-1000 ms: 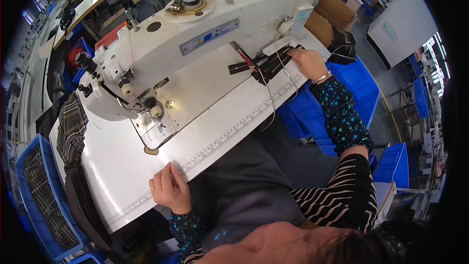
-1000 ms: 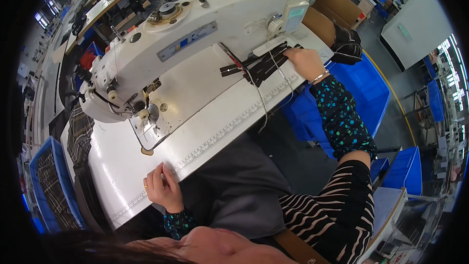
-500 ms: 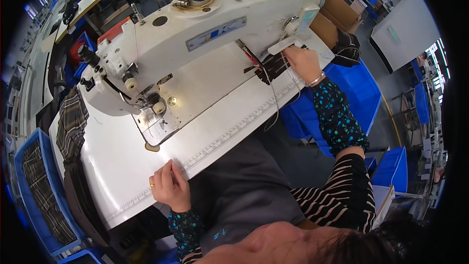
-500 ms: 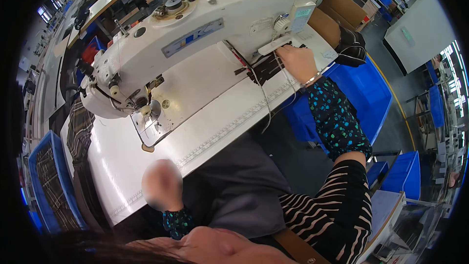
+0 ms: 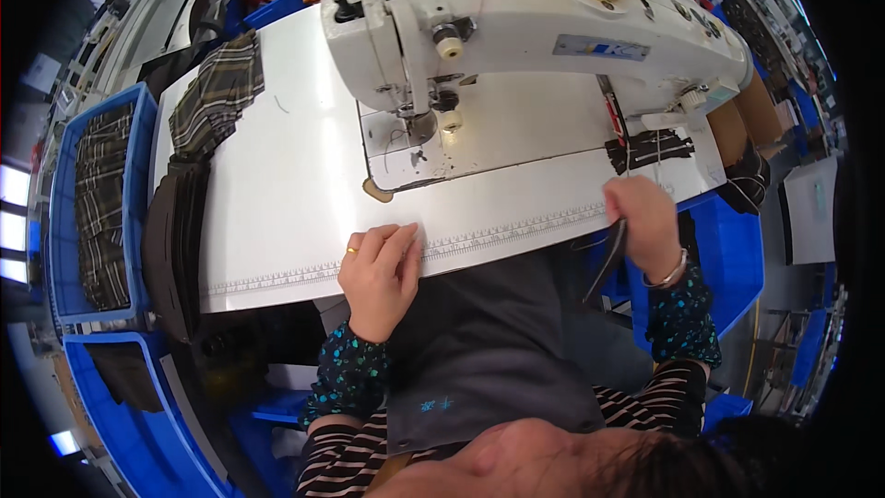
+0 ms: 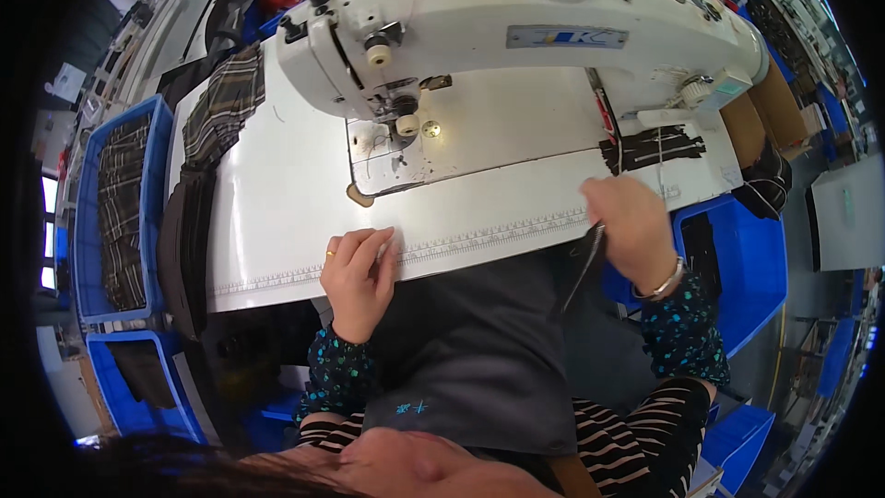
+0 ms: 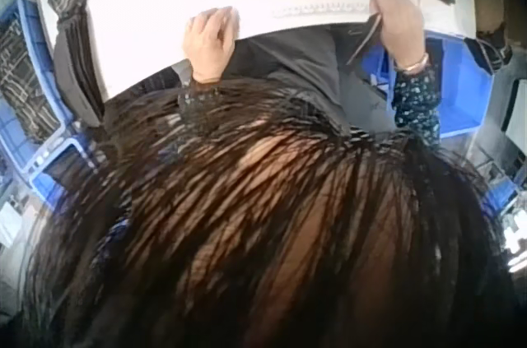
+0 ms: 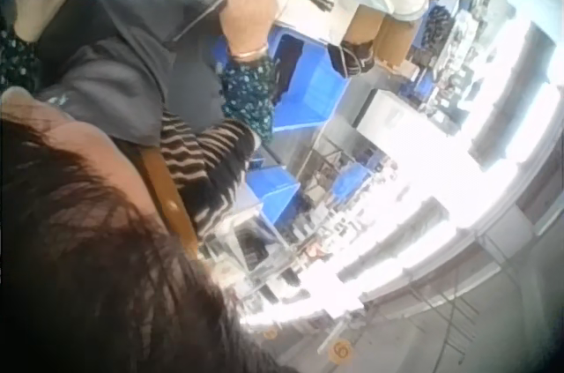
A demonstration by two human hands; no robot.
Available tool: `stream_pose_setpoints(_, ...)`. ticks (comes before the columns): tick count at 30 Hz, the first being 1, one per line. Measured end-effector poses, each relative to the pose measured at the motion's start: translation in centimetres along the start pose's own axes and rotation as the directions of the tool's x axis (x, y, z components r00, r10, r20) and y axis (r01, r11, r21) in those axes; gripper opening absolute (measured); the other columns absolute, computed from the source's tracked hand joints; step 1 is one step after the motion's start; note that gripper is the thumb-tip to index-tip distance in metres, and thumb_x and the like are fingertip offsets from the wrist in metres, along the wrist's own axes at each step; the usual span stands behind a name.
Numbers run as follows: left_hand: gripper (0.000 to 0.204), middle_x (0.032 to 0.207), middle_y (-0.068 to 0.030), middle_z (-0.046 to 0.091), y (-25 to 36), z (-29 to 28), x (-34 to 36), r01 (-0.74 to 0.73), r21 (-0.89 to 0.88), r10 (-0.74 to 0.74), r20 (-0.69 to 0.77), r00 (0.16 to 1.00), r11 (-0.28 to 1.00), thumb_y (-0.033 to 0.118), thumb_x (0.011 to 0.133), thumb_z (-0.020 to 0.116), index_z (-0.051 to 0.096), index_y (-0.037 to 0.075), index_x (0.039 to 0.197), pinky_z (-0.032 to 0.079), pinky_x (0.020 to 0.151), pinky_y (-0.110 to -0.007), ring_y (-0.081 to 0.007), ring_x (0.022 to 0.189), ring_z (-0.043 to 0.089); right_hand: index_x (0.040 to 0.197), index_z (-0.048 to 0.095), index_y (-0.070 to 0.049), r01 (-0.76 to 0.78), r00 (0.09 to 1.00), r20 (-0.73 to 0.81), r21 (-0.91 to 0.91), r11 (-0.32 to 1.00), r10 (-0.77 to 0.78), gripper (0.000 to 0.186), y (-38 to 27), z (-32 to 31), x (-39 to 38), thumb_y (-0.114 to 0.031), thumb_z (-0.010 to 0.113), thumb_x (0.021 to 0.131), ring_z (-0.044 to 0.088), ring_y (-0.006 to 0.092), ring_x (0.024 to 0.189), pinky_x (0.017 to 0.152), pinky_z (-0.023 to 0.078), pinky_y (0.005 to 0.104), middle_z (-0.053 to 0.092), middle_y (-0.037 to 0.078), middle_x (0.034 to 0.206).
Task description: The person uses a sewing machine to attach a zipper to a black fabric piece. They align the zipper, sew along the edge, and trim excess threads. The person then attaches a plaid fabric piece to the zipper assembly and sews it in place.
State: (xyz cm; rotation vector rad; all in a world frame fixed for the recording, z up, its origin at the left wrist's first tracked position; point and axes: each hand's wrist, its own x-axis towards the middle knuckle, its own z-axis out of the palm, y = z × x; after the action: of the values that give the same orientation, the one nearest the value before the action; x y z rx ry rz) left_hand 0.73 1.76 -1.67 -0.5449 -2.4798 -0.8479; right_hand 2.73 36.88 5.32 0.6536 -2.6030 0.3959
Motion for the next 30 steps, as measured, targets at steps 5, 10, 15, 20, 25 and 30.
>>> stream_pose_setpoints(5, 0.047, 0.135, -0.0114, 0.062, -2.0, -1.4, 4.1, -0.188, 0.079, 0.161, 0.27, 0.949, 0.979, 0.02, 0.091, 0.073, 0.06, 0.005, 0.134, 0.047, 0.1, -0.044, -0.0329, 0.12, 0.058, 0.107, 0.061, -0.007, 0.386, 0.895, 0.166, 0.181, 0.905, -0.415, 0.027, -3.8, 7.6, 4.5, -0.008, 0.065, 0.08, 0.063, 0.0243, 0.074, 0.063, 0.054, 0.036, 0.057, 0.007, 0.089)
stream_pose_setpoints(10, 0.059, 0.151, -0.012, 0.053, -8.6, 1.0, 9.4, -0.278, 0.311, 0.131, 0.421, 0.898, 0.909, 0.041, 0.101, 0.057, 0.049, 0.004, 0.146, 0.039, 0.109, -0.054, -0.0366, 0.143, 0.043, 0.101, 0.059, -0.008, 0.55, 0.806, 0.015, 0.352, 0.758, -0.592, 0.021, -5.3, 11.8, 8.8, -0.011, 0.065, 0.082, 0.062, 0.0223, 0.07, 0.057, 0.052, 0.0348, 0.051, 0.006, 0.084)
stream_pose_setpoints(15, 0.045, 0.144, -0.0163, 0.059, -14.7, -1.1, 12.5, -0.046, 0.426, -0.064, 0.241, 0.968, 0.904, 0.036, 0.103, 0.057, 0.059, 0.004, 0.135, 0.042, 0.107, -0.053, -0.0395, 0.138, 0.051, 0.096, 0.06, -0.005, 0.65, 0.743, -0.071, 0.316, 0.691, -0.666, 0.02, -4.1, 13.6, 11.8, -0.01, 0.067, 0.078, 0.06, 0.0219, 0.069, 0.057, 0.051, 0.0353, 0.055, 0.006, 0.084)
stream_pose_setpoints(20, 0.035, 0.134, -0.0154, 0.066, -19.1, -3.9, 12.7, 0.021, 0.511, -0.03, 0.008, 1.0, 0.859, 0.028, 0.097, 0.066, 0.068, 0.004, 0.124, 0.046, 0.105, -0.048, -0.0368, 0.128, 0.059, 0.095, 0.063, -0.004, 0.684, 0.713, -0.102, 0.316, 0.657, -0.693, 0.022, -2.8, 14.4, 12.5, -0.009, 0.069, 0.074, 0.06, 0.0208, 0.071, 0.057, 0.05, 0.0338, 0.058, 0.005, 0.086)
stream_pose_setpoints(25, 0.034, 0.121, -0.0139, 0.072, -25.6, -8.2, 15.4, 0.314, 0.736, -0.127, -0.3, 0.945, 0.6, 0.029, 0.096, 0.065, 0.071, 0.004, 0.119, 0.052, 0.096, -0.047, -0.0336, 0.115, 0.066, 0.099, 0.066, -0.003, 0.666, 0.732, -0.101, 0.315, 0.676, -0.674, 0.025, -2.9, 14.6, 12.3, -0.008, 0.07, 0.075, 0.062, 0.0193, 0.072, 0.057, 0.051, 0.0321, 0.063, 0.005, 0.092)
stream_pose_setpoints(30, 0.032, 0.105, -0.016, 0.076, -27.5, -9.1, 16.5, 0.563, 0.729, -0.574, -0.287, 0.767, 0.388, 0.032, 0.093, 0.061, 0.076, 0.008, 0.111, 0.057, 0.085, -0.05, -0.0379, 0.1, 0.071, 0.106, 0.068, -0.002, 0.686, 0.723, -0.147, 0.273, 0.674, -0.675, 0.031, -2.8, 14.6, 12.1, -0.006, 0.071, 0.076, 0.065, 0.0171, 0.071, 0.057, 0.052, 0.0291, 0.067, 0.006, 0.098)
